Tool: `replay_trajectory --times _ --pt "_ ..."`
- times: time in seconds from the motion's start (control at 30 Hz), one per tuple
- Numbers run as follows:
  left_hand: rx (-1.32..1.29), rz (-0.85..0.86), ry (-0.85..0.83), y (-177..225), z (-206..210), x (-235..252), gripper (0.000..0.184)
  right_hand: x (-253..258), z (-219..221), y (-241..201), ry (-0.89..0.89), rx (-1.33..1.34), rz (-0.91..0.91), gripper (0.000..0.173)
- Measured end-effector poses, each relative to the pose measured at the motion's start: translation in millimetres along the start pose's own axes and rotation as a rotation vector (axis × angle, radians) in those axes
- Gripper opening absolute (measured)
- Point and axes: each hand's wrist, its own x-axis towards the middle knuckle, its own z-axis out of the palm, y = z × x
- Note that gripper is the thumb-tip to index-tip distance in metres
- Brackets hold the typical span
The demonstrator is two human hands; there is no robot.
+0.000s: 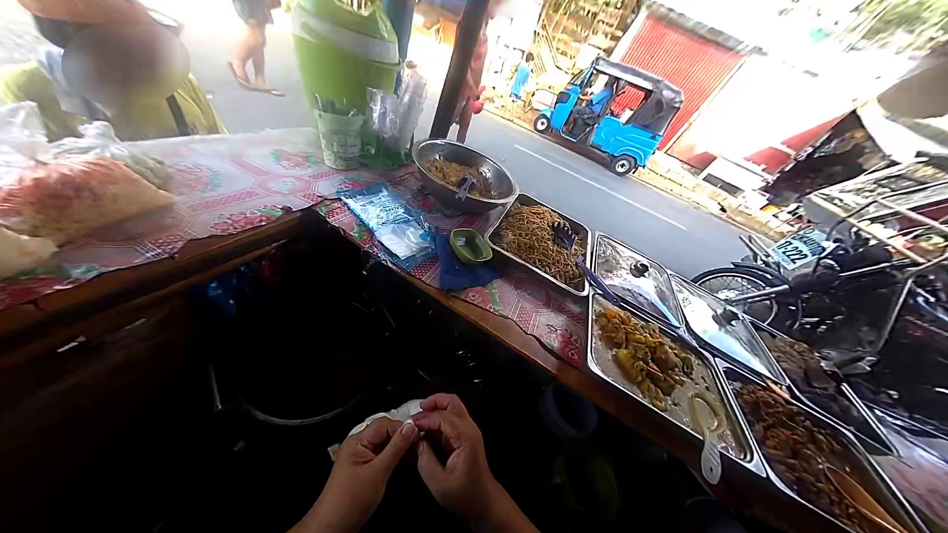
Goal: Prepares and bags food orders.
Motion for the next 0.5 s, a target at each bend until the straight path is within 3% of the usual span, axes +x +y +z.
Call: replay_trajectory --times 0.1,0.17,0.27,0.37,0.43,0.5 --pt "0.184 0.279 -0.066 -11.6 1.9 6.6 0.013 0.8 -8.7 -0.5 0.028 -0.104 -0.060 0.007" --pt "0.217 0.336 -0.085 -11.3 2.3 8.7 0.010 3.0 -10.8 -4.9 0.028 -0.186 -0.068 0.005" --pt "0.202 0.206 -0.136 -0.9 3.1 7.5 0.010 10.5 -12.2 -11.0 0.008 -0.286 -0.147 0.006" --pt "0.259 0.025 -0.383 17.2 -0.4 12.2 0.029 23.4 -22.0 -18.6 0.005 -0.288 -0.216 0.009" --pt "0.326 0.078 -0.504 24.1 0.1 19.7 0.026 34.2 -32.3 -19.3 0.028 -0.228 -0.215 0.013" --pt "0.422 0.186 -0.489 40.2 0.2 27.0 0.025 42.9 -37.4 -13.9 -0.061 -0.028 -0.141 0.022"
